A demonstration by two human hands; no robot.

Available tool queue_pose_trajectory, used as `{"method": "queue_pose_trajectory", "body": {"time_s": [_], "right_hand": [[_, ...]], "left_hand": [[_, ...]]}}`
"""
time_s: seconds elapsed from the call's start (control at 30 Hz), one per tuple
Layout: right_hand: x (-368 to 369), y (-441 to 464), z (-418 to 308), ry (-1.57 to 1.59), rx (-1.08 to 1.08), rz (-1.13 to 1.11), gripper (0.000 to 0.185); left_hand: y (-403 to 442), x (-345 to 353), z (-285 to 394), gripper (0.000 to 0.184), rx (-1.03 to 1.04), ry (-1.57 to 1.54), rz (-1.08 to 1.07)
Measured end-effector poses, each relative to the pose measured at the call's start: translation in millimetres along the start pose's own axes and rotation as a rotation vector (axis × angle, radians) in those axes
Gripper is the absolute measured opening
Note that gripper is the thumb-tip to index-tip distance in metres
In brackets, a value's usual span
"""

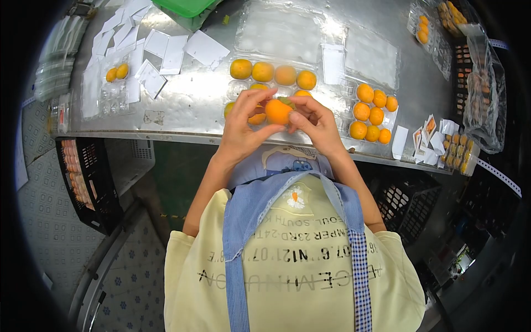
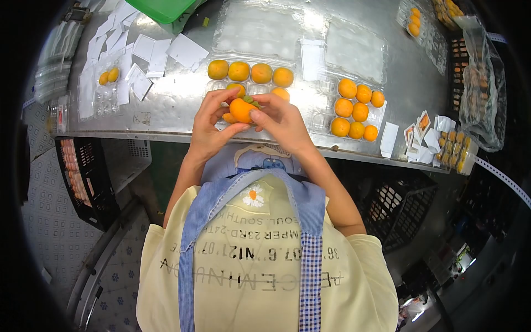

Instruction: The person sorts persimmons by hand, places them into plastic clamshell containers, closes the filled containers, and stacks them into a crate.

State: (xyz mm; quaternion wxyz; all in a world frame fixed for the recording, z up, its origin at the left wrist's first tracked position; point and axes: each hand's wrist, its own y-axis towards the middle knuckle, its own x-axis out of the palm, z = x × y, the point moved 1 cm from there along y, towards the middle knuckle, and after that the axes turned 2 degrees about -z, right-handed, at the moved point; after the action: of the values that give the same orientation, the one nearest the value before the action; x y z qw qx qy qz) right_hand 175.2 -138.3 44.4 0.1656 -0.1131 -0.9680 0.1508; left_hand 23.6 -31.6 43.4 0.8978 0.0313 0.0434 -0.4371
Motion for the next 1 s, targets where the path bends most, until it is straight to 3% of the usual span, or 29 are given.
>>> {"method": "queue_pose_trajectory", "body": {"time_s": [0.43,0.73,0.93,1.0], "right_hand": [[-8,-1,9,0.047,-0.084,0.035,0.029],[-16,2,11,0.014,0.01,0.099,0.03],[-16,4,14,-0.011,0.024,0.121,0.03],[-15,4,10,0.0,0.021,0.143,0.031]], "left_hand": [[3,10,4,0.047,0.042,0.131,0.057],[2,19,-11,0.046,-0.079,-0.308,0.036],[0,21,-20,0.048,-0.159,-0.253,0.054],[0,21,-25,0.043,-0.265,-0.554,0.13]]}}
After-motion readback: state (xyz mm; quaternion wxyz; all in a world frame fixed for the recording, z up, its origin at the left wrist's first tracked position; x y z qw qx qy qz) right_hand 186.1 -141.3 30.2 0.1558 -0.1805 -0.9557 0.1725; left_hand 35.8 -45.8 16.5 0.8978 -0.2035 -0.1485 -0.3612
